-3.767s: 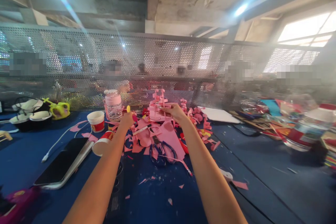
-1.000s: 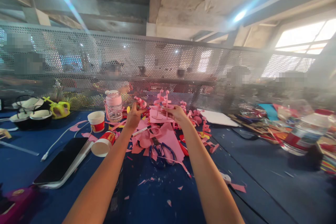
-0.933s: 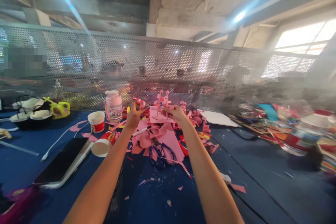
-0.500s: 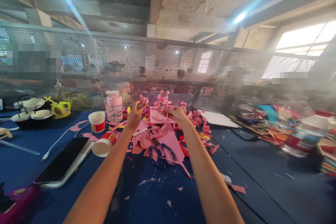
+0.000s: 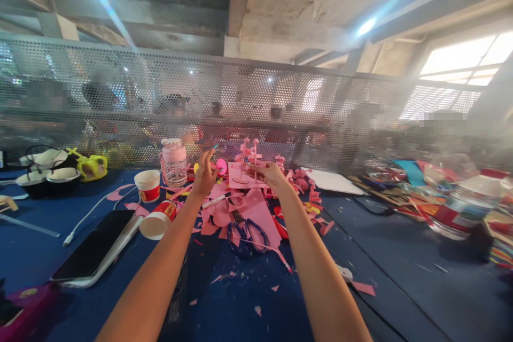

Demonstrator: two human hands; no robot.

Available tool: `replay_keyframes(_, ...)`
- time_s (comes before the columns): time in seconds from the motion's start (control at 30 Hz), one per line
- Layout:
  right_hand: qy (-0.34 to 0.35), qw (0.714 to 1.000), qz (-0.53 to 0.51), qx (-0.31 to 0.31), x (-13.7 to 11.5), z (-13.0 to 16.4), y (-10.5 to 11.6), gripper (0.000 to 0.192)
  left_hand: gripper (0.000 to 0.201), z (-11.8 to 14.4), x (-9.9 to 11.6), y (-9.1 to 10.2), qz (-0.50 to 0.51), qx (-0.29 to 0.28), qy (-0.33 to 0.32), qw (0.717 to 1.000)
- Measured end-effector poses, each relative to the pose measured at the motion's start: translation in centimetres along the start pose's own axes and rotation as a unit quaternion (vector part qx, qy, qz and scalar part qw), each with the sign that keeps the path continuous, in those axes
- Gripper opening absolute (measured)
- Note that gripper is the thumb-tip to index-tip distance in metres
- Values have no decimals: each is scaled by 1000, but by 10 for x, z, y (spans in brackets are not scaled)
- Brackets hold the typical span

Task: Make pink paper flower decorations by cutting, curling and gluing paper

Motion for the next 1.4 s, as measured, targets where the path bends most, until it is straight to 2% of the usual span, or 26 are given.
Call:
replay_keyframes(0.17, 4, 1000, -4, 3, 0, -1, 2, 13, 65, 2, -8, -4, 47, 16, 21, 999)
replay_keyframes(0.33, 9, 1000, -7, 3, -2, 1, 3, 13, 63, 3, -12, -9, 77, -16, 32, 996)
replay_keyframes(0.47, 12, 1000, -10, 5, -3, 2, 4, 13, 41, 5, -10, -10, 95, -40, 50, 993)
replay_keyframes(0.73, 17, 1000, -13, 18, -4, 0, 7, 12, 11, 4, -16, -9, 170, -40, 122, 977)
replay_keyframes(1.0, 17, 1000, -12, 17, -4, -1, 10, 12, 21, 5, -20, -14, 247, -83, 187, 947)
replay_keyframes(1.2, 15, 1000, -10, 16, -6, 2, 9, 10, 11, 0, -15, -9, 243, -75, 162, 953)
replay_keyframes(1.4, 12, 1000, -9, 21, -7, 2, 9, 11, 20, -4, -2, 2, 154, -41, 63, 985)
Point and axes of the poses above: each hand's wrist, its own z-axis away from the middle knuckle, its own y-axis out of the back of the hand, x = y × z, the point moved 1 cm from there along -z, towards the middle knuckle
